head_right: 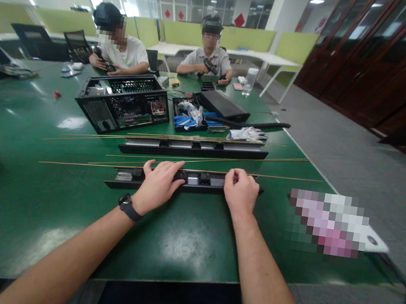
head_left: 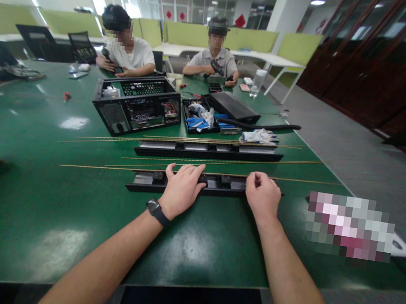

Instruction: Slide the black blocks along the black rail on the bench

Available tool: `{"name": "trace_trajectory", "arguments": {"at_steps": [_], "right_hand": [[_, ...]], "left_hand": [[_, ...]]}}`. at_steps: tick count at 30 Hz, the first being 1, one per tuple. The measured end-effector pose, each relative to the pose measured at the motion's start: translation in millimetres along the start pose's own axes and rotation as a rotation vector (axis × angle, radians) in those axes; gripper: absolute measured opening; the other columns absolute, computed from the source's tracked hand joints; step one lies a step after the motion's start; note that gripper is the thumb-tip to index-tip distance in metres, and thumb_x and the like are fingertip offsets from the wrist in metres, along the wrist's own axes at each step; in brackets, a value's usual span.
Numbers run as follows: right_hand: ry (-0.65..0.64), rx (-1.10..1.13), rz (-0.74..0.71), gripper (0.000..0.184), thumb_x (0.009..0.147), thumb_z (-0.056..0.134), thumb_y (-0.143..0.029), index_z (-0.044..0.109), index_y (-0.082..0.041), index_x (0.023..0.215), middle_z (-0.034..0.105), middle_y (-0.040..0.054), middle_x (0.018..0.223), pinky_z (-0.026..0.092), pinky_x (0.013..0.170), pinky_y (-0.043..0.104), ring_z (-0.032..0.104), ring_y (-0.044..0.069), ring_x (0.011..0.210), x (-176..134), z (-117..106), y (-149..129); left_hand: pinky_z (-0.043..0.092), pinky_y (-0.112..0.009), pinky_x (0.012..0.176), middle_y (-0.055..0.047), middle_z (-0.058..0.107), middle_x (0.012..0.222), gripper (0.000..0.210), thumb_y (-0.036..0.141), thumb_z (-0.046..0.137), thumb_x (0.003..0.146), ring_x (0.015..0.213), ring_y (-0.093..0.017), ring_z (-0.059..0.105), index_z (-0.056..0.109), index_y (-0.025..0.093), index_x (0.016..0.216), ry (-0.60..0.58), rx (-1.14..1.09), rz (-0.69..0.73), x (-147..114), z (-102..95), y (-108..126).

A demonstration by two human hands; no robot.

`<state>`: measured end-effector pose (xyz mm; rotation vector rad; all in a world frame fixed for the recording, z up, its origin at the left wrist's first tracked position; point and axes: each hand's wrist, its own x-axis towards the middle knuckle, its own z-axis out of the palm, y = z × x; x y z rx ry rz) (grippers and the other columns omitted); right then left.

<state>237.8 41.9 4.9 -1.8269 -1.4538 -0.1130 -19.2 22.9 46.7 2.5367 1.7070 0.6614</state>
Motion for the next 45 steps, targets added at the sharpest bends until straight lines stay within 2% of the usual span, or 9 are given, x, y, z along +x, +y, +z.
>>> {"name": "trace_trajectory", "arguments": {"at_steps": [3, 6, 10, 13, 16, 19, 30, 42, 45], "right_hand": [[-0.002, -0.001, 0.0, 0.035, 0.096, 0.049, -0.042, 0.075, -0.02, 0.09, 0.074, 0.0072, 0.08, 0.041, 0.08, 0.034, 0.062, 0.022, 0.077, 0, 1, 0], [0.005, 0.002, 0.001, 0.034, 0.096, 0.049, -0.042, 0.075, -0.02, 0.09, 0.074, 0.0072, 0.08, 0.041, 0.08, 0.034, 0.062, 0.022, 0.077, 0, 1, 1], [0.001, -0.006, 0.005, 0.034, 0.096, 0.049, -0.041, 0.075, -0.02, 0.089, 0.073, 0.0072, 0.079, 0.041, 0.08, 0.034, 0.062, 0.022, 0.077, 0, 0, 0], [-0.006, -0.007, 0.013, 0.033, 0.096, 0.05, -0.041, 0.075, -0.02, 0.09, 0.073, 0.0073, 0.079, 0.041, 0.08, 0.034, 0.062, 0.022, 0.078, 0, -1, 0], [0.0, -0.004, 0.013, 0.033, 0.096, 0.051, -0.041, 0.075, -0.02, 0.09, 0.073, 0.0073, 0.079, 0.041, 0.08, 0.034, 0.062, 0.022, 0.078, 0, -1, -1], [-0.001, 0.002, 0.009, 0.034, 0.096, 0.05, -0.042, 0.075, -0.02, 0.089, 0.073, 0.0072, 0.079, 0.041, 0.079, 0.034, 0.062, 0.022, 0.077, 0, -1, -1], [-0.002, 0.013, 0.012, 0.034, 0.095, 0.051, -0.041, 0.076, -0.02, 0.089, 0.073, 0.007, 0.079, 0.04, 0.079, 0.034, 0.061, 0.022, 0.076, 0, 0, 0], [-0.004, 0.019, 0.012, 0.033, 0.096, 0.051, -0.041, 0.076, -0.02, 0.088, 0.073, 0.0061, 0.077, 0.039, 0.078, 0.033, 0.061, 0.021, 0.076, 0, -1, -2], [0.001, 0.022, 0.012, 0.032, 0.095, 0.051, -0.04, 0.075, -0.02, 0.088, 0.072, 0.006, 0.076, 0.039, 0.078, 0.033, 0.061, 0.021, 0.075, 0, -1, -2]], "left_hand": [[0.025, -0.061, 0.119, -0.012, 0.071, 0.136, 0.047, 0.03, 0.06, 0.1, 0.133, -0.029, 0.059, 0.053, 0.027, 0.146, -0.024, -0.007, -0.004, 1, -2.5, 0], [0.026, -0.059, 0.118, -0.013, 0.066, 0.143, 0.052, 0.032, 0.06, 0.1, 0.14, -0.03, 0.052, 0.049, 0.027, 0.151, 0.025, -0.01, 0.002, -5, -4.7, 1], [0.034, -0.053, 0.112, -0.014, 0.063, 0.142, 0.049, 0.04, 0.061, 0.099, 0.134, -0.031, 0.054, 0.056, 0.027, 0.146, 0.107, 0.004, -0.021, -28, -7.1, 6], [0.039, -0.053, 0.106, -0.015, 0.062, 0.136, 0.046, 0.044, 0.061, 0.099, 0.127, -0.033, 0.055, 0.061, 0.027, 0.141, 0.099, 0.028, -0.052, -47, -6.9, 10], [0.041, -0.054, 0.107, -0.018, 0.057, 0.14, 0.045, 0.045, 0.062, 0.098, 0.132, -0.036, 0.051, 0.065, 0.026, 0.138, 0.144, 0.054, -0.105, -60, -4.4, 12], [0.04, -0.056, 0.11, -0.019, 0.052, 0.147, 0.048, 0.046, 0.064, 0.097, 0.138, -0.037, 0.046, 0.064, 0.026, 0.141, 0.139, 0.062, -0.11, -65, -0.1, 11], [0.037, -0.06, 0.117, -0.028, 0.039, 0.161, 0.065, 0.053, 0.066, 0.095, 0.153, -0.042, 0.036, 0.055, 0.021, 0.151, 0.13, 0.079, -0.115, -62, 17.3, 3], [0.034, -0.056, 0.12, -0.029, 0.047, 0.157, 0.075, 0.065, 0.058, 0.096, 0.152, -0.041, 0.04, 0.052, 0.019, 0.154, 0.083, 0.142, -0.144, -42, 19.6, 3], [0.034, -0.058, 0.119, -0.027, 0.046, 0.159, 0.072, 0.065, 0.056, 0.097, 0.151, -0.04, 0.04, 0.053, 0.022, 0.154, 0.067, 0.162, -0.165, -42, 17.3, 6]]}}
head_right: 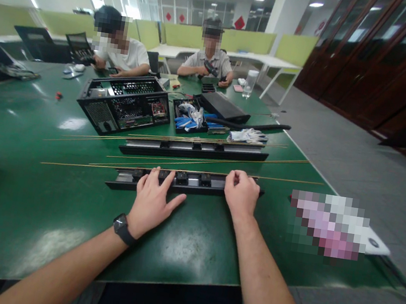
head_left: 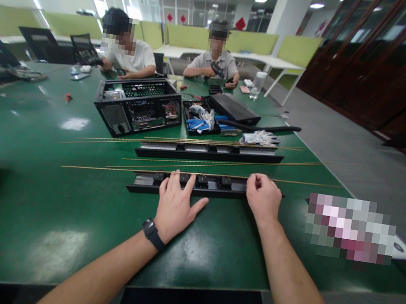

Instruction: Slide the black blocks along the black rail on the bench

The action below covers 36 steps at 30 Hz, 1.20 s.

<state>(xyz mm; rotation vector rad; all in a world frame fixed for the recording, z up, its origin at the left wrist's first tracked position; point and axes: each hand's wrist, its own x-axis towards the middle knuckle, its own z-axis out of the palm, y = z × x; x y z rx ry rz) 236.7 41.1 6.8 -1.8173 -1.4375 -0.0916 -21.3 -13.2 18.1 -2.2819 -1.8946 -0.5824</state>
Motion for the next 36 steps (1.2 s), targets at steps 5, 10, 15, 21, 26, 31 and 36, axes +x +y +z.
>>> {"name": "trace_trajectory", "arguments": {"at_steps": [5, 10, 15, 21, 26, 31, 36], "right_hand": [[0.001, -0.002, 0.001, 0.032, 0.095, 0.051, -0.04, 0.075, -0.02, 0.088, 0.073, 0.0062, 0.077, 0.04, 0.079, 0.034, 0.061, 0.021, 0.076, 0, 0, 0], [0.001, -0.003, 0.002, 0.032, 0.096, 0.051, -0.041, 0.075, -0.021, 0.087, 0.073, 0.0059, 0.078, 0.04, 0.08, 0.034, 0.062, 0.021, 0.076, 0, 1, 0], [0.002, -0.002, 0.001, 0.033, 0.095, 0.051, -0.041, 0.076, -0.02, 0.088, 0.073, 0.0069, 0.077, 0.04, 0.078, 0.034, 0.061, 0.022, 0.076, 0, 1, 1], [-0.002, -0.003, 0.007, 0.034, 0.095, 0.051, -0.042, 0.076, -0.02, 0.088, 0.073, 0.0069, 0.078, 0.039, 0.078, 0.033, 0.062, 0.022, 0.076, 0, 1, 1], [-0.002, 0.004, 0.004, 0.033, 0.095, 0.051, -0.042, 0.075, -0.02, 0.088, 0.072, 0.0067, 0.077, 0.04, 0.077, 0.033, 0.061, 0.021, 0.075, 0, 0, 1], [-0.008, 0.01, 0.009, 0.034, 0.095, 0.05, -0.042, 0.075, -0.02, 0.088, 0.073, 0.007, 0.077, 0.041, 0.078, 0.033, 0.061, 0.021, 0.075, 0, -2, -1], [-0.013, 0.006, 0.016, 0.033, 0.095, 0.051, -0.041, 0.075, -0.02, 0.088, 0.072, 0.0073, 0.077, 0.041, 0.078, 0.034, 0.061, 0.022, 0.075, 0, -3, -3]], "left_hand": [[0.03, -0.072, 0.114, -0.022, 0.045, 0.163, 0.067, 0.065, 0.055, 0.097, 0.15, -0.039, 0.042, 0.049, 0.034, 0.156, -0.019, 0.026, -0.071, -4, -2.3, 3], [0.016, -0.083, 0.116, -0.021, 0.044, 0.164, 0.07, 0.067, 0.055, 0.096, 0.149, -0.041, 0.041, 0.047, 0.035, 0.158, -0.043, 0.019, -0.079, -3, -2.3, 3], [0.006, -0.089, 0.113, -0.019, 0.047, 0.163, 0.07, 0.068, 0.054, 0.096, 0.15, -0.043, 0.039, 0.047, 0.037, 0.158, -0.062, 0.01, -0.082, -1, -4.2, 2], [0.013, -0.09, 0.111, -0.021, 0.045, 0.163, 0.066, 0.066, 0.052, 0.098, 0.154, -0.044, 0.033, 0.047, 0.038, 0.158, -0.078, 0.006, -0.056, 4, -2.5, -3], [0.021, -0.083, 0.114, -0.021, 0.043, 0.164, 0.065, 0.064, 0.052, 0.099, 0.154, -0.042, 0.034, 0.047, 0.037, 0.158, -0.089, 0.02, -0.045, 5, -4.0, -6], [0.021, -0.081, 0.114, -0.022, 0.046, 0.162, 0.06, 0.059, 0.05, 0.102, 0.153, -0.039, 0.038, 0.047, 0.038, 0.157, -0.096, 0.028, -0.038, 6, -3.5, -8], [0.018, -0.082, 0.114, -0.024, 0.044, 0.163, 0.06, 0.063, 0.051, 0.1, 0.154, -0.04, 0.036, 0.05, 0.039, 0.155, -0.085, 0.027, -0.056, 8, -0.2, -4]]}}
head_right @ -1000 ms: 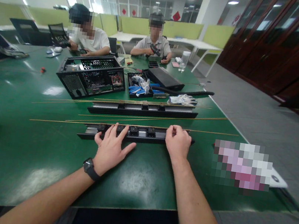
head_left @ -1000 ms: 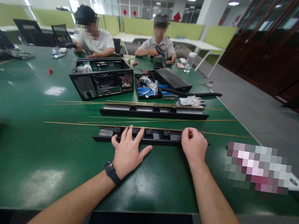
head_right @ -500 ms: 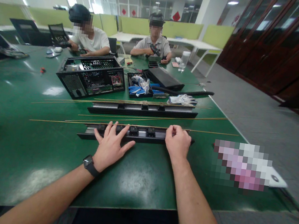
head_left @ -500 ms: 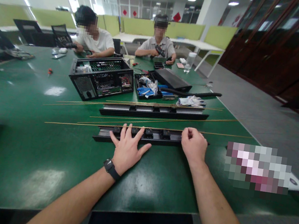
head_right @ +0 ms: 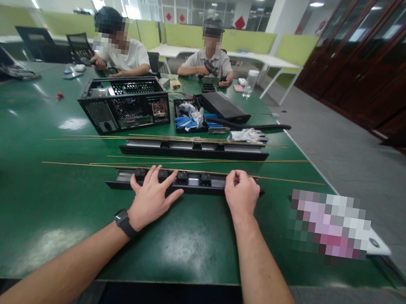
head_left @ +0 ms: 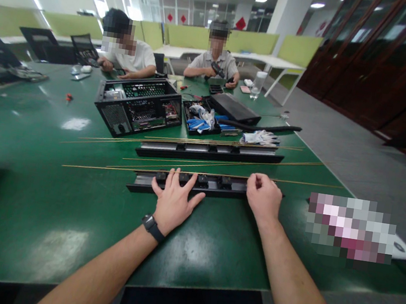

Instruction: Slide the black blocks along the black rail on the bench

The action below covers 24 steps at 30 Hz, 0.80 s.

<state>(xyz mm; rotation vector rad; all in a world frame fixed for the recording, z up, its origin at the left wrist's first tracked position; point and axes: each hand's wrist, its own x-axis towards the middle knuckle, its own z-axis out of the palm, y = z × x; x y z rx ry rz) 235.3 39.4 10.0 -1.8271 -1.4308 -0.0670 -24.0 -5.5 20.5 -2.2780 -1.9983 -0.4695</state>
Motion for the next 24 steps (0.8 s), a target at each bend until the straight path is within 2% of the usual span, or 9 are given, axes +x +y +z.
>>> {"name": "trace_trajectory", "arguments": {"at_steps": [4, 10, 18, 24], "right_hand": [[-0.004, 0.004, 0.002, 0.033, 0.094, 0.051, -0.041, 0.075, -0.02, 0.087, 0.073, 0.0071, 0.077, 0.041, 0.078, 0.034, 0.062, 0.022, 0.076, 0.1, 0.5, 0.5], [0.015, 0.01, -0.006, 0.035, 0.095, 0.051, -0.043, 0.076, -0.02, 0.088, 0.073, 0.0079, 0.078, 0.042, 0.079, 0.033, 0.062, 0.022, 0.076, 0.2, 4.2, 4.3], [0.024, 0.021, -0.022, 0.035, 0.095, 0.05, -0.042, 0.075, -0.019, 0.088, 0.073, 0.0077, 0.077, 0.044, 0.08, 0.033, 0.063, 0.022, 0.075, -0.4, 3.9, 3.9], [0.02, 0.022, -0.006, 0.035, 0.094, 0.05, -0.043, 0.076, -0.02, 0.088, 0.073, 0.0083, 0.077, 0.044, 0.079, 0.034, 0.062, 0.022, 0.075, -0.2, 2.1, 1.7]], "left_hand": [[0.02, -0.082, 0.113, -0.024, 0.042, 0.164, 0.058, 0.064, 0.049, 0.1, 0.154, -0.041, 0.035, 0.054, 0.039, 0.152, -0.005, 0.004, -0.036, 2.4, -1.0, 3.5], [0.026, -0.08, 0.111, -0.024, 0.038, 0.167, 0.059, 0.063, 0.049, 0.101, 0.154, -0.04, 0.036, 0.05, 0.04, 0.155, -0.002, 0.016, -0.015, 3.4, 0.1, 2.2], [0.016, -0.084, 0.113, -0.024, 0.048, 0.16, 0.054, 0.062, 0.046, 0.102, 0.152, -0.038, 0.04, 0.059, 0.037, 0.148, 0.051, -0.002, -0.002, 6.2, 2.4, 0.4], [0.026, -0.075, 0.114, -0.023, 0.053, 0.156, 0.05, 0.061, 0.049, 0.102, 0.149, -0.037, 0.044, 0.064, 0.037, 0.143, 0.095, -0.021, -0.018, 7.0, 4.2, 1.0]]}}
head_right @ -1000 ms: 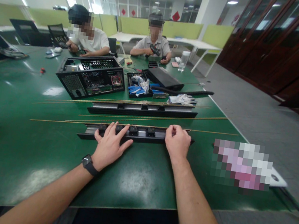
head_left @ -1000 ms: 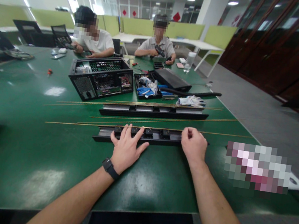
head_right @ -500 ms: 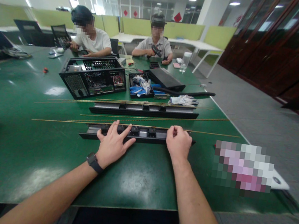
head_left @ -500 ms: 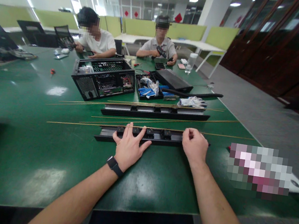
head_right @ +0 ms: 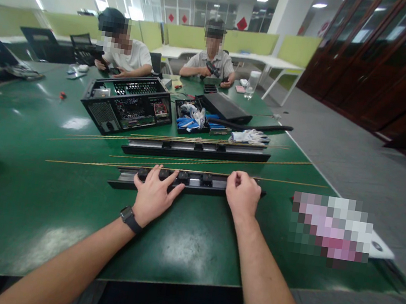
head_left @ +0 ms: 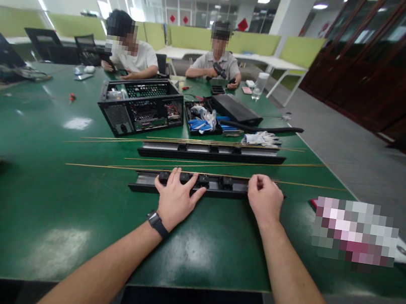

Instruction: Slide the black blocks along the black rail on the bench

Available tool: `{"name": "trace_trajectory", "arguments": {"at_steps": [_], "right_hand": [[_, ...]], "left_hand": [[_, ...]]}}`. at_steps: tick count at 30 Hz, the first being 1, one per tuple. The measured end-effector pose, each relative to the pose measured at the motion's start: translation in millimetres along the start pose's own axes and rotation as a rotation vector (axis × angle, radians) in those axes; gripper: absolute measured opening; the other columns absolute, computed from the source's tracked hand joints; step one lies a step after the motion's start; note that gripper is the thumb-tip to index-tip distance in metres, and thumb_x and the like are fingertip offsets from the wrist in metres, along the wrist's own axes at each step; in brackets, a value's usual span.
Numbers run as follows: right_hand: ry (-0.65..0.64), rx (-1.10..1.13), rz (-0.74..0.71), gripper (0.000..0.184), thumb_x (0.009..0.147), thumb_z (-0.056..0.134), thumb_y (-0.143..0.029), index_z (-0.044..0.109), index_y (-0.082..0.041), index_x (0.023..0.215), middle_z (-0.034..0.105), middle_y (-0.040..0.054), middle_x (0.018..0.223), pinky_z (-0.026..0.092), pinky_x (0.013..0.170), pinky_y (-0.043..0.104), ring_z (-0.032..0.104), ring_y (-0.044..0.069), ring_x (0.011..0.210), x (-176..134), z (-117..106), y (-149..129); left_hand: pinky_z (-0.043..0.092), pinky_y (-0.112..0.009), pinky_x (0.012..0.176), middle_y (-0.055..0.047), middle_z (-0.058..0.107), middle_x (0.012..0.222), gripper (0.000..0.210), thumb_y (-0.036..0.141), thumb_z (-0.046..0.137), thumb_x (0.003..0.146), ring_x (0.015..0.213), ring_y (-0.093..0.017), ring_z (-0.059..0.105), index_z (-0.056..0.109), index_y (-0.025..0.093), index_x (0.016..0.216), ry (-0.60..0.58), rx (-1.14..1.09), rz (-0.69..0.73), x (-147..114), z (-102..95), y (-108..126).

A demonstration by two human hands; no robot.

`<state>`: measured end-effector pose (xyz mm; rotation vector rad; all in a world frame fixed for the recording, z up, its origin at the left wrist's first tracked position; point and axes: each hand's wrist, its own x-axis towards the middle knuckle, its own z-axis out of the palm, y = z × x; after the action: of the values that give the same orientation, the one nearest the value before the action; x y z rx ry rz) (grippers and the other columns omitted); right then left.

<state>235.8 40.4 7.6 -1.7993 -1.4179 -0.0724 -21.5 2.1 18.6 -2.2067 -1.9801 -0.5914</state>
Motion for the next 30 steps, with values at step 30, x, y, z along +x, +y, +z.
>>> {"name": "trace_trajectory", "arguments": {"at_steps": [30], "right_hand": [[-0.002, -0.036, -0.02, 0.032, 0.093, 0.052, -0.041, 0.076, -0.021, 0.086, 0.071, 0.0064, 0.076, 0.04, 0.076, 0.032, 0.059, 0.021, 0.074, 0.9, -1.4, -0.5]], "left_hand": [[0.02, -0.073, 0.117, -0.018, 0.059, 0.15, 0.043, 0.06, 0.054, 0.1, 0.146, -0.037, 0.046, 0.073, 0.037, 0.131, 0.089, -0.079, -0.096, 2.1, 9.5, 7.7]]}}
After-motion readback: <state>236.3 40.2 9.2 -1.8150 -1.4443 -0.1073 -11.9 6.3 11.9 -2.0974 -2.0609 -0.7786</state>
